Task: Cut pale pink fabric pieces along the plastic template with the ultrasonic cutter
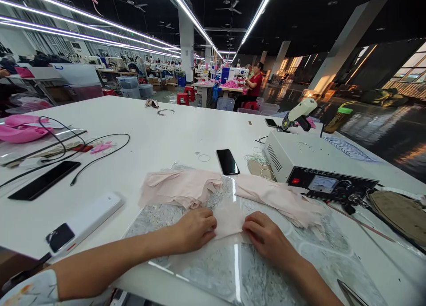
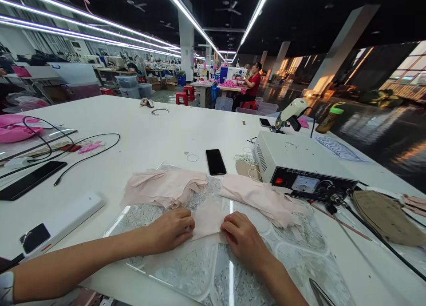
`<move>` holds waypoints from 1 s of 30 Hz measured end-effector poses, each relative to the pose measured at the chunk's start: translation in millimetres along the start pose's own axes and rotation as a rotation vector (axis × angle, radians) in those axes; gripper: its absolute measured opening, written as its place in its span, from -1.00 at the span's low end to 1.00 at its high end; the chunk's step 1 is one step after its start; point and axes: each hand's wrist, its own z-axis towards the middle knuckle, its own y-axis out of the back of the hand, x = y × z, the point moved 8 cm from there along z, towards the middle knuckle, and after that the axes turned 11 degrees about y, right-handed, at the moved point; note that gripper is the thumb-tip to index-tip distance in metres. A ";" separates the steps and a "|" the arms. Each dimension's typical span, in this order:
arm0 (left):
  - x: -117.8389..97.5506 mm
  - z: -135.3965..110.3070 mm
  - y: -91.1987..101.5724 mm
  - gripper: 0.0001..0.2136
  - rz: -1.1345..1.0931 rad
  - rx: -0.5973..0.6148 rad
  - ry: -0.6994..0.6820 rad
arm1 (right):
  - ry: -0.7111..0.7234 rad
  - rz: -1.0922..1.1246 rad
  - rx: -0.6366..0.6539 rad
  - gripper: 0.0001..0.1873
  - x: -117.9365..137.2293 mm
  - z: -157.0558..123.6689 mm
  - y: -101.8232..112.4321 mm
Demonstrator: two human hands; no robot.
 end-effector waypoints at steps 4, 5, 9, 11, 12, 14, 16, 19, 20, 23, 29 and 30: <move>-3.6 -0.6 -4.0 -0.92 -0.016 0.010 -0.027 | 0.036 -0.031 -0.040 -0.76 3.7 -4.6 1.5; -3.1 -1.7 -4.0 -0.92 -0.021 0.012 -0.024 | 0.043 -0.036 -0.044 -0.76 4.5 -6.5 1.5; 0.3 -2.3 -6.0 -0.73 -0.031 0.022 0.005 | 0.046 -0.046 -0.037 -0.71 5.7 -13.3 0.5; 0.1 0.0 -7.8 -0.85 -0.036 0.032 0.008 | 0.025 -0.049 -0.036 -0.71 3.4 -15.6 1.3; -0.4 1.3 -8.2 -0.90 -0.040 0.035 0.008 | 0.014 -0.050 -0.037 -0.71 1.9 -16.6 2.2; -1.3 3.2 -7.7 -0.90 -0.048 0.035 0.005 | -0.003 -0.052 -0.043 -0.74 -1.0 -18.2 4.3; -1.1 3.8 -5.7 -0.90 -0.053 0.028 0.003 | -0.012 -0.053 -0.049 -0.75 -2.9 -19.6 5.7; 0.2 2.6 -2.4 -0.90 -0.054 0.013 -0.004 | -0.020 -0.055 -0.057 -0.77 -3.5 -21.0 6.0; 0.4 2.0 -1.6 -0.90 -0.051 0.005 -0.008 | -0.022 -0.055 -0.060 -0.78 -3.1 -21.1 5.7; -1.2 0.7 -0.5 -0.89 -0.029 -0.019 -0.036 | -0.021 -0.059 -0.066 -0.79 -1.0 -20.1 4.1; -12.7 -5.1 3.3 -0.80 0.060 -0.079 -0.147 | 0.009 -0.082 -0.070 -0.76 2.0 -18.2 1.7; -15.0 -7.2 3.7 -0.76 0.081 -0.084 -0.174 | 0.008 -0.086 -0.071 -0.75 1.6 -18.7 2.0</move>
